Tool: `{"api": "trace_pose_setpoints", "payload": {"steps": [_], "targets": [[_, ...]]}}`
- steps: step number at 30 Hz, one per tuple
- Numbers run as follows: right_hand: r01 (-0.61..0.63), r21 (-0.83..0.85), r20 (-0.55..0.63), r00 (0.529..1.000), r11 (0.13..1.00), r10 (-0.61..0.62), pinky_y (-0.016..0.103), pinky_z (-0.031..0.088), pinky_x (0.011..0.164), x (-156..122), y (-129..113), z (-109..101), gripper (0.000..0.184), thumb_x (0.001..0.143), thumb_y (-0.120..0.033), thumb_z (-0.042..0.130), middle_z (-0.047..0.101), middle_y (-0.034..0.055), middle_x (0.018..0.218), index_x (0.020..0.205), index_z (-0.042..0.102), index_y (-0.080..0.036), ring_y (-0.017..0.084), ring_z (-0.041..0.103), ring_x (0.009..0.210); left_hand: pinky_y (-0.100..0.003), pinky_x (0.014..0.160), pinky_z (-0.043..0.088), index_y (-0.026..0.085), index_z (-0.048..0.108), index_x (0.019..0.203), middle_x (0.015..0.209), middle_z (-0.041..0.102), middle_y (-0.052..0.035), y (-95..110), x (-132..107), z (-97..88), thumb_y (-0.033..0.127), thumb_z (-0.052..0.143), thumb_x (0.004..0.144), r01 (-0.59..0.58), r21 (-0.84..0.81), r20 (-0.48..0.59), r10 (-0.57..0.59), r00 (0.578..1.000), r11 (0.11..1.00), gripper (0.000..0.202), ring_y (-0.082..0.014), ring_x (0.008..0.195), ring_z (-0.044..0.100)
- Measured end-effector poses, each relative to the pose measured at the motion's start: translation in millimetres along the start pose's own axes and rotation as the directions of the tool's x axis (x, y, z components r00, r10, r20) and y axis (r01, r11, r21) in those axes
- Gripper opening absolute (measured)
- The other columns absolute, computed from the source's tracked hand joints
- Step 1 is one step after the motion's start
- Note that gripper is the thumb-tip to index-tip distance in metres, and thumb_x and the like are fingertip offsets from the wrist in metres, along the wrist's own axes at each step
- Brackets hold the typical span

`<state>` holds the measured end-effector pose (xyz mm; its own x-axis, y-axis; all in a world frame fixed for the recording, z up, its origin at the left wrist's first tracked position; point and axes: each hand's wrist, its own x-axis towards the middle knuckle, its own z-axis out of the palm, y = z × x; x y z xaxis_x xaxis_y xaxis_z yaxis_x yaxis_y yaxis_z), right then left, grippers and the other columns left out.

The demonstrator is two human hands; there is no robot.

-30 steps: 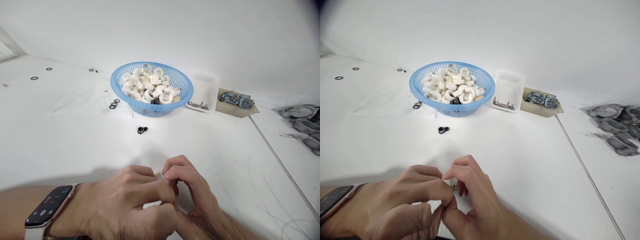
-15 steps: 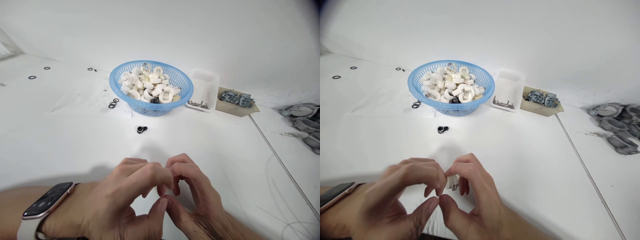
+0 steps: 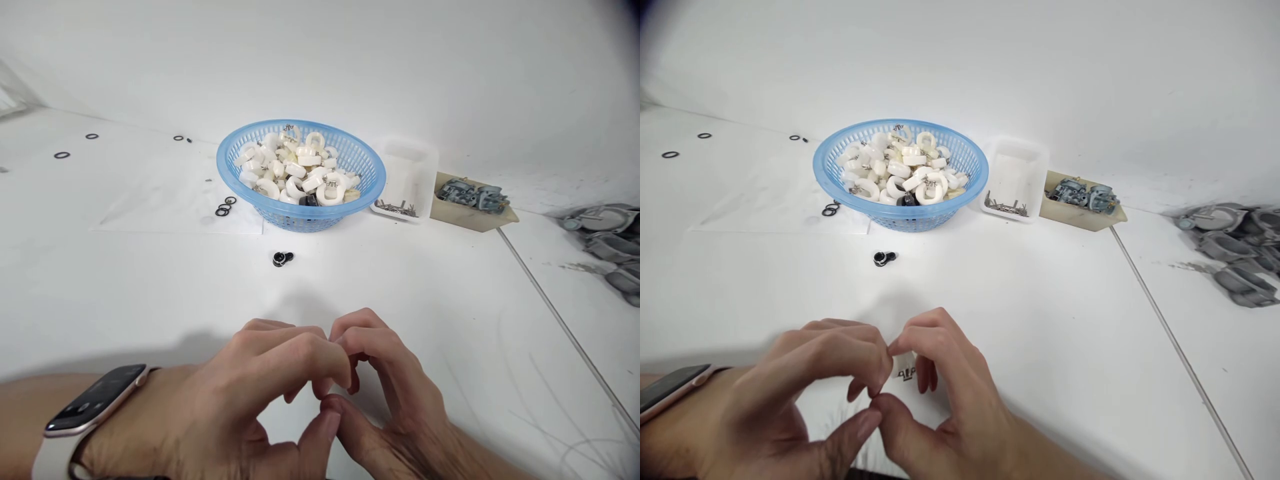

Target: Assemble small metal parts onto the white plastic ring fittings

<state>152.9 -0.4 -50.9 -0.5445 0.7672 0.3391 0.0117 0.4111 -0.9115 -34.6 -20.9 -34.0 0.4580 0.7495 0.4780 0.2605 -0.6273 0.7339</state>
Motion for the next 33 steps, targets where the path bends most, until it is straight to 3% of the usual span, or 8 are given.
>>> {"api": "trace_pose_setpoints", "payload": {"steps": [4, 8, 12, 18, 21, 26, 33], "targets": [[-0.014, 0.014, -0.007, 1.000, 1.000, 0.014, 0.029, 0.044, 0.056, -0.7, 0.6, 0.3, 0.039, 0.077, -0.011, 0.059, 0.052, 0.0000, 0.090, 0.109, 0.048, -0.030, 0.016, 0.053, 0.074, -0.021, 0.069, 0.053, 0.015, 0.050, 0.100, 0.079, 0.056, 0.0005, -1.6, 0.1, 0.0, 0.007, 0.069, 0.071, -0.078, -0.009, -0.045, 0.078, 0.996, 0.997, 0.035, -0.0097, 0.072, 0.057], [-0.032, 0.004, 0.001, 0.999, 0.999, 0.032, 0.031, 0.044, 0.059, -2.8, 2.7, 0.0, 0.040, 0.076, -0.011, 0.060, 0.052, 0.0012, 0.092, 0.110, 0.047, -0.029, 0.017, 0.053, 0.075, -0.022, 0.069, 0.052, 0.015, 0.049, 0.100, 0.086, 0.060, -0.0008, -3.4, 1.5, -1.1, 0.005, 0.068, 0.068, -0.076, -0.003, -0.006, 0.076, 0.997, 0.997, 0.038, -0.0125, 0.081, 0.059], [-0.006, 0.017, -0.009, 1.000, 1.000, 0.006, 0.030, 0.043, 0.056, -4.5, 3.9, 0.6, 0.043, 0.075, -0.011, 0.061, 0.051, 0.0015, 0.093, 0.111, 0.047, -0.029, 0.016, 0.051, 0.074, -0.022, 0.069, 0.051, 0.013, 0.050, 0.100, 0.082, 0.059, -0.0010, -1.8, 2.8, -2.3, 0.002, 0.060, 0.074, -0.084, -0.005, 0.002, 0.084, 0.996, 0.996, 0.031, -0.0114, 0.078, 0.059], [-0.020, -0.019, -0.024, 1.000, 1.000, 0.019, 0.030, 0.046, 0.060, -4.0, 0.9, 1.1, 0.040, 0.078, -0.011, 0.063, 0.051, 0.0012, 0.093, 0.110, 0.048, -0.030, 0.017, 0.052, 0.078, -0.027, 0.070, 0.052, 0.016, 0.048, 0.107, 0.089, 0.061, -0.0022, -1.8, 1.6, -2.7, 0.006, 0.066, 0.068, -0.101, 0.001, 0.012, 0.101, 0.995, 0.995, 0.044, -0.0146, 0.078, 0.058], [-0.026, -0.028, -0.047, 0.999, 0.999, 0.025, 0.032, 0.046, 0.061, -5.0, 1.5, 1.0, 0.043, 0.076, -0.007, 0.063, 0.051, 0.0012, 0.091, 0.110, 0.048, -0.028, 0.016, 0.051, 0.073, -0.026, 0.070, 0.050, 0.016, 0.048, 0.105, 0.085, 0.059, -0.0006, -3.6, -1.3, -1.9, 0.005, 0.063, 0.069, -0.151, 0.017, 0.024, 0.151, 0.988, 0.988, 0.040, -0.0116, 0.071, 0.055], [-0.006, 0.011, 0.014, 1.000, 1.000, 0.006, 0.031, 0.046, 0.058, -5.5, 2.0, 0.4, 0.047, 0.075, -0.004, 0.057, 0.049, 0.0011, 0.091, 0.113, 0.046, -0.029, 0.013, 0.049, 0.066, -0.027, 0.069, 0.047, 0.016, 0.053, 0.094, 0.088, 0.056, -0.0029, -3.2, -5.7, 0.0, 0.007, 0.057, 0.077, -0.224, 0.131, 0.089, 0.214, 0.973, 0.966, 0.019, -0.0124, 0.070, 0.051], [-0.028, 0.004, -0.001, 1.000, 1.000, 0.028, 0.030, 0.045, 0.057, -4.7, 1.5, 1.0, 0.049, 0.075, -0.002, 0.055, 0.050, 0.0008, 0.093, 0.114, 0.047, -0.030, 0.013, 0.047, 0.064, -0.031, 0.066, 0.044, 0.015, 0.053, 0.101, 0.088, 0.056, -0.0036, -5.3, -5.5, 1.1, 0.008, 0.049, 0.084, -0.234, 0.137, 0.146, 0.214, 0.966, 0.963, 0.018, -0.0139, 0.070, 0.049]]}}
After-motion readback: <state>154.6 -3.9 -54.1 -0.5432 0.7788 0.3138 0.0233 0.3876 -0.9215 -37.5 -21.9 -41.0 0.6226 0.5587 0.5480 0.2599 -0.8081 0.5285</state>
